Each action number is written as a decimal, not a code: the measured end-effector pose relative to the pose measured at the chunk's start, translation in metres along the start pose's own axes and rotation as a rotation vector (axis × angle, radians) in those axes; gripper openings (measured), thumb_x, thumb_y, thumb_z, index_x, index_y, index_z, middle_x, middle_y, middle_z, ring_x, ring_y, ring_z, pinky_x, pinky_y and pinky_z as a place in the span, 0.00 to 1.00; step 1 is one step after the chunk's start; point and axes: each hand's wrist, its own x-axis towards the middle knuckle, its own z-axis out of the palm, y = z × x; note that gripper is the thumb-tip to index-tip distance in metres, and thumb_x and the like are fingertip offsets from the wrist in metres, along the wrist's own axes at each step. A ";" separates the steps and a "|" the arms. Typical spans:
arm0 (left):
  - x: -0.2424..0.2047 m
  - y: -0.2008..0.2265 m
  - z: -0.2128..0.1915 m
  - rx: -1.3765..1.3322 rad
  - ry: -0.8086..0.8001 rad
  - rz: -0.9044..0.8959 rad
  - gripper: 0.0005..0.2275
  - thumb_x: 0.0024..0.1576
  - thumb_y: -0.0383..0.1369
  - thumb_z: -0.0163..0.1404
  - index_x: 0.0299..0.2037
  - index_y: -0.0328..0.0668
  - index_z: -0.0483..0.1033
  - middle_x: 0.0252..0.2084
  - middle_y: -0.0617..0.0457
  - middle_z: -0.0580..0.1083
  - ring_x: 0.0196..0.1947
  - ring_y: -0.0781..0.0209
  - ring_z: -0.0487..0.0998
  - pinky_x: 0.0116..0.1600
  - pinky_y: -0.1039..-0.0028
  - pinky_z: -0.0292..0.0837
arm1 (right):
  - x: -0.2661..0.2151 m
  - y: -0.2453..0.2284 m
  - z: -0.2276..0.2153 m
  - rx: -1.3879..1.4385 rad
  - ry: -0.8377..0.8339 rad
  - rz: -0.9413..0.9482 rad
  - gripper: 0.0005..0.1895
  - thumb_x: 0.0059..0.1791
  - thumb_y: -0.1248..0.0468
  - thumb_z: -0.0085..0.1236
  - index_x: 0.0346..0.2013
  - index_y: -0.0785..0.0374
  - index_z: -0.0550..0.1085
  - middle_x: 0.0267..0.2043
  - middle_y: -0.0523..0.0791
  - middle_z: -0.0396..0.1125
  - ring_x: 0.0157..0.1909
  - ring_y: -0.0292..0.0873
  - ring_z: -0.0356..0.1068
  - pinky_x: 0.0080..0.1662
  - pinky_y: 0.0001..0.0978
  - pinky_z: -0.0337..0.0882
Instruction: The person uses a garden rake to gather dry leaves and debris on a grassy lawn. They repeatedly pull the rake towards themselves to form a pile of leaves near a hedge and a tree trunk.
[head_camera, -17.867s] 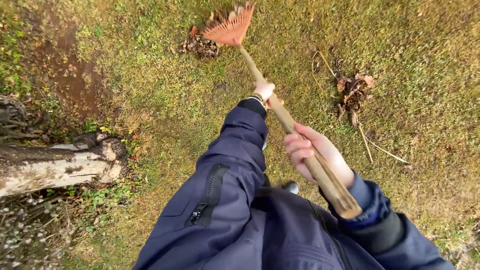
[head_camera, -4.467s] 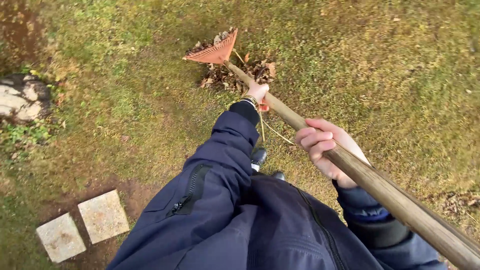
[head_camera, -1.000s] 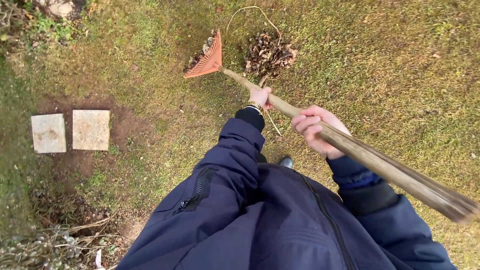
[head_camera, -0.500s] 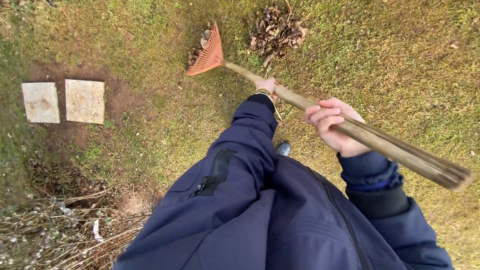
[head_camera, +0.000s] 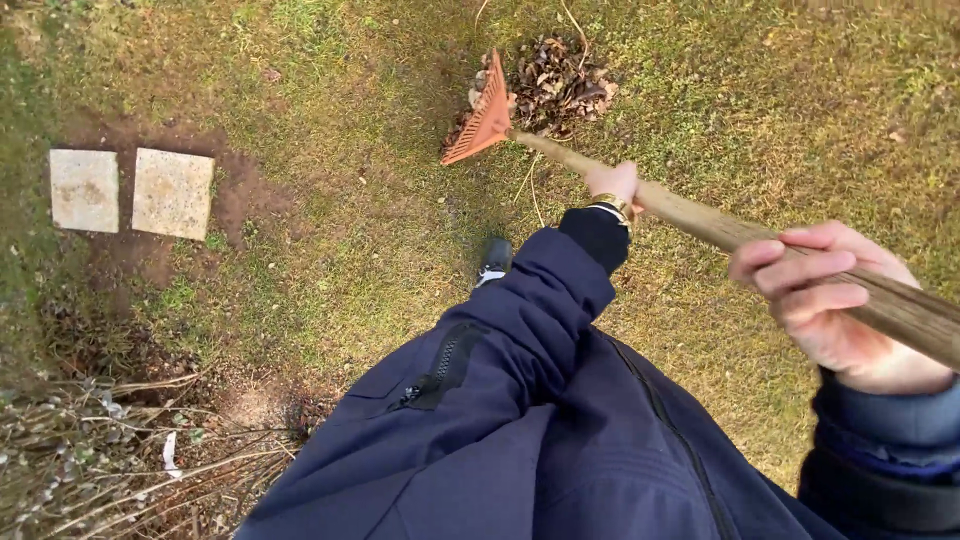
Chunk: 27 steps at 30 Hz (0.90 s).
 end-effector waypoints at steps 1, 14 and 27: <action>0.041 -0.007 0.004 -0.005 0.165 0.052 0.36 0.61 0.27 0.47 0.76 0.43 0.37 0.64 0.37 0.60 0.41 0.50 0.66 0.40 0.62 0.69 | 0.011 -0.001 0.006 0.036 0.004 0.067 0.01 0.57 0.67 0.40 0.42 0.59 0.60 0.27 0.38 0.61 0.26 0.33 0.64 0.26 0.22 0.71; 0.232 0.063 -0.239 -0.672 0.291 0.209 0.35 0.54 0.18 0.52 0.71 0.28 0.48 0.63 0.23 0.63 0.41 0.32 0.82 0.44 0.49 0.84 | 0.288 -0.030 0.024 -0.068 0.075 0.392 0.18 0.54 0.70 0.38 0.58 0.65 0.51 0.42 0.43 0.56 0.32 0.34 0.70 0.24 0.20 0.71; 0.254 0.088 -0.217 -0.386 0.401 0.148 0.43 0.50 0.32 0.60 0.71 0.38 0.42 0.70 0.33 0.56 0.59 0.32 0.73 0.45 0.43 0.82 | 0.366 -0.066 0.049 -0.113 0.293 0.472 0.10 0.53 0.68 0.43 0.47 0.65 0.57 0.41 0.41 0.55 0.29 0.28 0.67 0.25 0.15 0.69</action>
